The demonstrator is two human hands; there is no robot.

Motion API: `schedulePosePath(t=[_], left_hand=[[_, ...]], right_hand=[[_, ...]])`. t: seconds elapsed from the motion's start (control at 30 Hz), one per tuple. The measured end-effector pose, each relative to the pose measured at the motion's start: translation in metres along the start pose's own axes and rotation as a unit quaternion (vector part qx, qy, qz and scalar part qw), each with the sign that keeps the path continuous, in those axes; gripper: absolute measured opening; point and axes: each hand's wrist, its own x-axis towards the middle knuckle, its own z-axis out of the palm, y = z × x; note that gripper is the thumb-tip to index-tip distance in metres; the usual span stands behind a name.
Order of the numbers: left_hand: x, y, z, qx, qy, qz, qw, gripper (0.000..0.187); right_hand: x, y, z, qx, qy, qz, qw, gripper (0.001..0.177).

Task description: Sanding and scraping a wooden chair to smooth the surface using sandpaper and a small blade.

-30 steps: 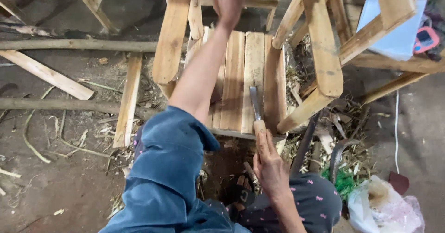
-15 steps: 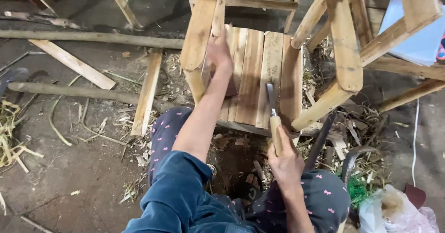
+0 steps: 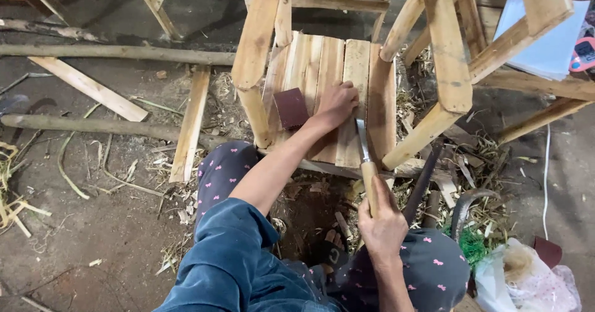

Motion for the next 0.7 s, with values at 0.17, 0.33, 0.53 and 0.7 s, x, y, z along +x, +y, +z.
schedulePosePath(t=[0.17, 0.33, 0.53, 0.7], left_hand=[[0.017, -0.007, 0.01, 0.138, -0.034, 0.022, 0.99, 0.01], [0.06, -0.032, 0.029, -0.069, 0.148, -0.068, 0.984, 0.021], [0.144, -0.029, -0.029, -0.213, 0.363, 0.009, 0.907, 0.009], [0.102, 0.048, -0.114, -0.123, 0.434, 0.087, 0.888, 0.007]], right_hand=[[-0.003, 0.014, 0.011, -0.075, -0.036, -0.024, 0.996, 0.053], [0.002, 0.017, 0.007, -0.047, -0.054, -0.041, 0.997, 0.047], [0.009, -0.001, -0.01, -0.015, -0.055, 0.013, 0.998, 0.054], [0.007, 0.004, -0.003, -0.014, -0.067, 0.024, 0.997, 0.054]])
